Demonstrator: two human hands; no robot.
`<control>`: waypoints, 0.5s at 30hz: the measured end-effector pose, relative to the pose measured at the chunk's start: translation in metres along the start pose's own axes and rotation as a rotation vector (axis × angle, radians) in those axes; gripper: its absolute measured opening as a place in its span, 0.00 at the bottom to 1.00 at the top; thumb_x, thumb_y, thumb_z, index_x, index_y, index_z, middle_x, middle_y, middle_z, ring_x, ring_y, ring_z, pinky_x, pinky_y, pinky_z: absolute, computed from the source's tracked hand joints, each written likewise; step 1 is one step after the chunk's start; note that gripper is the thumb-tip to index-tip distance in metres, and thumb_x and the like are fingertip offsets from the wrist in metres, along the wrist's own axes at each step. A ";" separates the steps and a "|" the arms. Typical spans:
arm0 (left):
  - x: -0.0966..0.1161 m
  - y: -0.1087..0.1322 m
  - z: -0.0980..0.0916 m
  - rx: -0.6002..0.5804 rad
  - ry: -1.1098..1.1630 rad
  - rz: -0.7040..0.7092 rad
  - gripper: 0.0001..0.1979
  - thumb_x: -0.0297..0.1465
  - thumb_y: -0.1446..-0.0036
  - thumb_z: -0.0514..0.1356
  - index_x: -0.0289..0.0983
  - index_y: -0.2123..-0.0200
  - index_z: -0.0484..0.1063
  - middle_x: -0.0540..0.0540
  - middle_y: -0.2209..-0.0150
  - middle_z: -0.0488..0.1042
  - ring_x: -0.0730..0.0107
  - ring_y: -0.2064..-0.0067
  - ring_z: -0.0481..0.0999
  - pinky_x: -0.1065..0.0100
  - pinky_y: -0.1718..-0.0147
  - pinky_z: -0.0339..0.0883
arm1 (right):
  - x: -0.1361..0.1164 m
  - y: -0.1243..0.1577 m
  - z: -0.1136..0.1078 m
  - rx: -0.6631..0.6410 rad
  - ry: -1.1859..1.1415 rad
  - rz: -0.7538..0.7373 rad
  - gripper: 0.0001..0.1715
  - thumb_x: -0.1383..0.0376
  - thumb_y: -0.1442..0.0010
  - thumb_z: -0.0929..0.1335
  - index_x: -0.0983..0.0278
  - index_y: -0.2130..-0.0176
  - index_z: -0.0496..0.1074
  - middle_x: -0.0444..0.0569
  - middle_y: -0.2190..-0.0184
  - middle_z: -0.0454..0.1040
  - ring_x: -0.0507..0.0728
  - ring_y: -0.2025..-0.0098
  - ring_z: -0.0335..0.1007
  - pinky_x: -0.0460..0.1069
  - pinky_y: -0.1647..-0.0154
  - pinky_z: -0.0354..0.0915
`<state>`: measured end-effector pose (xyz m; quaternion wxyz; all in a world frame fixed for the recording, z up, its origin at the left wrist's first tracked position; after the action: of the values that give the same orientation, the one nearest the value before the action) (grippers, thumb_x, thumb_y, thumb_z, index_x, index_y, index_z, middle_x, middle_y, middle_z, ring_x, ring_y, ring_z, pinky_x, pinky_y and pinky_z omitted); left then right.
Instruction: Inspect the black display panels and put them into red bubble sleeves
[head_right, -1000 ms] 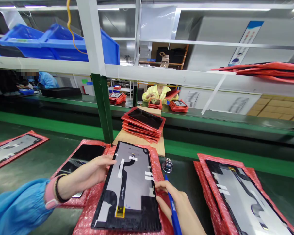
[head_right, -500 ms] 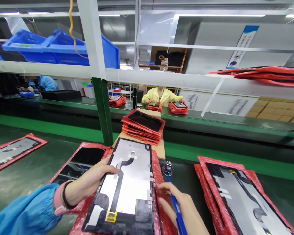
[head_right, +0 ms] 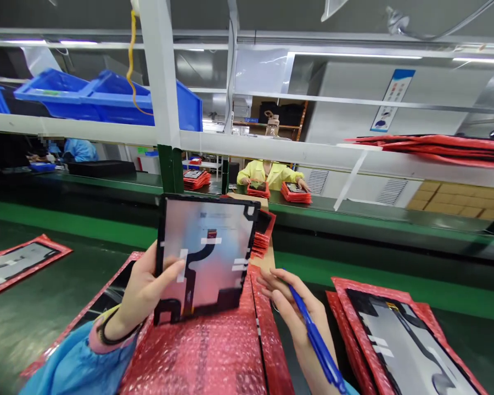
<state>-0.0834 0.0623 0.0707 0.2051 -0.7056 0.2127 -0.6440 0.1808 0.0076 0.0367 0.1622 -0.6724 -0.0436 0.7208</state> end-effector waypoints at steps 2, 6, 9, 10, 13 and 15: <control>0.015 0.001 0.005 -0.047 -0.243 0.439 0.15 0.23 0.44 0.59 0.37 0.52 0.73 0.46 0.66 0.82 0.66 0.69 0.81 0.72 0.67 0.74 | -0.002 -0.006 0.019 -0.113 -0.308 0.062 0.27 0.53 0.43 0.70 0.58 0.46 0.68 0.56 0.43 0.71 0.66 0.42 0.66 0.62 0.41 0.62; 0.018 0.016 0.025 -0.193 -0.689 1.093 0.18 0.21 0.42 0.57 0.32 0.48 0.70 0.35 0.52 0.78 0.53 0.49 0.77 0.59 0.53 0.74 | -0.002 -0.009 0.055 -0.326 -0.635 0.202 0.38 0.40 0.49 0.69 0.55 0.44 0.69 0.54 0.41 0.68 0.69 0.40 0.63 0.66 0.45 0.64; 0.016 0.016 0.030 -0.229 -0.795 1.165 0.13 0.24 0.40 0.56 0.35 0.52 0.74 0.38 0.54 0.80 0.53 0.48 0.76 0.56 0.52 0.73 | 0.005 -0.010 0.059 -0.235 -0.625 0.268 0.36 0.44 0.54 0.73 0.55 0.49 0.73 0.52 0.54 0.79 0.70 0.47 0.71 0.65 0.45 0.64; 0.017 0.016 0.030 -0.247 -0.786 1.173 0.13 0.24 0.39 0.55 0.35 0.53 0.74 0.38 0.54 0.80 0.54 0.48 0.76 0.55 0.51 0.73 | 0.008 -0.010 0.058 -0.204 -0.607 0.292 0.35 0.47 0.56 0.76 0.56 0.50 0.74 0.52 0.58 0.81 0.70 0.49 0.73 0.65 0.46 0.65; 0.027 0.016 0.033 -0.278 -0.763 1.175 0.14 0.23 0.38 0.53 0.35 0.54 0.75 0.38 0.55 0.80 0.55 0.48 0.76 0.54 0.49 0.71 | 0.016 -0.011 0.053 -0.144 -0.583 0.312 0.37 0.52 0.60 0.78 0.59 0.51 0.75 0.53 0.64 0.82 0.72 0.53 0.75 0.65 0.49 0.67; 0.034 0.016 0.037 -0.307 -0.728 1.143 0.12 0.24 0.39 0.56 0.35 0.54 0.75 0.40 0.54 0.80 0.55 0.48 0.76 0.52 0.46 0.67 | 0.021 -0.012 0.049 -0.134 -0.584 0.264 0.39 0.48 0.61 0.77 0.59 0.51 0.74 0.54 0.62 0.81 0.72 0.55 0.76 0.64 0.52 0.69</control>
<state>-0.0447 0.0301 0.0864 0.4680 -0.6752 0.5573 -0.1200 0.1339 0.0328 0.0245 0.0035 -0.4463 -0.0481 0.8936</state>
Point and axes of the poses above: each hand's wrist, its own y-axis away from the middle knuckle, its own z-axis out of the palm, x = y × z, the point moved 5 cm from there along -y, towards the middle knuckle
